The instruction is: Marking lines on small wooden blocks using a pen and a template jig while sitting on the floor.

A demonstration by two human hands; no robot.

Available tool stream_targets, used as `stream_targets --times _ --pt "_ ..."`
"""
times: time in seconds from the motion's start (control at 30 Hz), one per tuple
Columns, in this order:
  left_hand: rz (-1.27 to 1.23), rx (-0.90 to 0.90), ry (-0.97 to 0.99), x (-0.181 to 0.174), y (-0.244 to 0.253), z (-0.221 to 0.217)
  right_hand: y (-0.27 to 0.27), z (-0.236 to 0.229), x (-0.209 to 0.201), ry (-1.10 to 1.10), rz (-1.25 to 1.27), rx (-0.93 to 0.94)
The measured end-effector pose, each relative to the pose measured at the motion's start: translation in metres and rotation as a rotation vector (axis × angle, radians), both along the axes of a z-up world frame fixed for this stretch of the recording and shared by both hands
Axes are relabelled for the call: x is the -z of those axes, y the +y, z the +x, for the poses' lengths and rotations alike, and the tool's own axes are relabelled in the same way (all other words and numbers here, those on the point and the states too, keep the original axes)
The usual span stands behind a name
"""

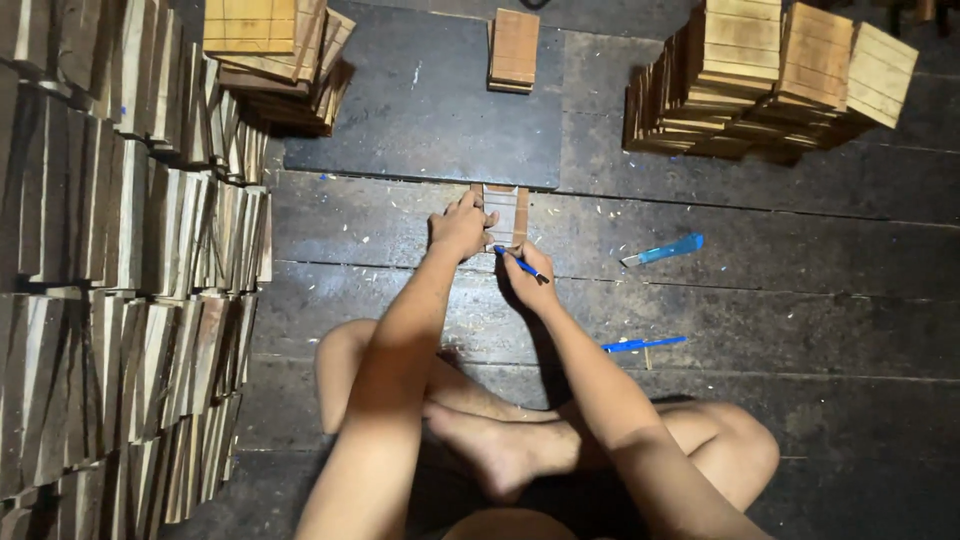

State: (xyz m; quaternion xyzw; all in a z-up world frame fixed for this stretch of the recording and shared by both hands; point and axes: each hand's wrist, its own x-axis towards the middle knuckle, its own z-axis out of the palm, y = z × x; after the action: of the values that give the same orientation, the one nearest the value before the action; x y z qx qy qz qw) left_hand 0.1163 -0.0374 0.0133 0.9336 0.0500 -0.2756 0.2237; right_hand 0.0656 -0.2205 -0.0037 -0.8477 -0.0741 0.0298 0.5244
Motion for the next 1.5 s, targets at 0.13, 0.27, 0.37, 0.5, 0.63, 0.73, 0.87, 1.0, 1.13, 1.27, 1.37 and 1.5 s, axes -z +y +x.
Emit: stream_targets --times 0.13,0.27,0.37,0.5,0.63,0.73,0.87,1.0,1.13,1.27,1.37,1.5 --pt "-0.009 -0.01 0.0 0.006 0.001 0.001 0.004 -0.002 0.004 -0.025 0.002 0.008" --pt "-0.024 -0.016 -0.006 0.015 -0.001 0.001 0.001 -0.006 0.01 -0.044 0.004 0.0" --pt "-0.03 -0.023 -0.01 0.015 0.0 0.001 0.001 -0.009 0.017 -0.05 -0.003 -0.084" --pt "-0.084 -0.071 -0.028 0.003 -0.001 -0.004 -0.002 -0.015 0.016 0.0 0.019 -0.061" --pt "-0.056 -0.052 0.006 0.009 0.0 -0.003 0.0 -0.005 0.007 0.011 0.032 -0.019" --pt "-0.065 -0.052 -0.011 0.007 0.001 0.003 -0.005 0.012 0.023 0.008 0.033 -0.04" --pt "-0.057 -0.055 0.024 0.007 -0.001 -0.003 -0.007 0.008 0.015 -0.081 -0.01 -0.064" --pt "-0.049 -0.065 0.021 0.001 -0.004 0.001 -0.008 0.009 0.016 -0.172 -0.033 -0.184" --pt "-0.063 -0.079 0.017 0.018 -0.004 -0.001 -0.017 0.008 0.024 -0.251 -0.072 -0.336" --pt "-0.091 -0.086 0.018 0.001 -0.008 0.002 -0.024 0.006 0.021 -0.238 -0.124 -0.337" --pt "-0.085 -0.092 0.016 0.009 -0.007 0.005 -0.009 0.005 0.03 -0.26 -0.132 -0.317" --pt "-0.09 -0.088 0.012 0.007 -0.008 0.003 -0.007 0.004 0.029 -0.293 -0.216 -0.351"
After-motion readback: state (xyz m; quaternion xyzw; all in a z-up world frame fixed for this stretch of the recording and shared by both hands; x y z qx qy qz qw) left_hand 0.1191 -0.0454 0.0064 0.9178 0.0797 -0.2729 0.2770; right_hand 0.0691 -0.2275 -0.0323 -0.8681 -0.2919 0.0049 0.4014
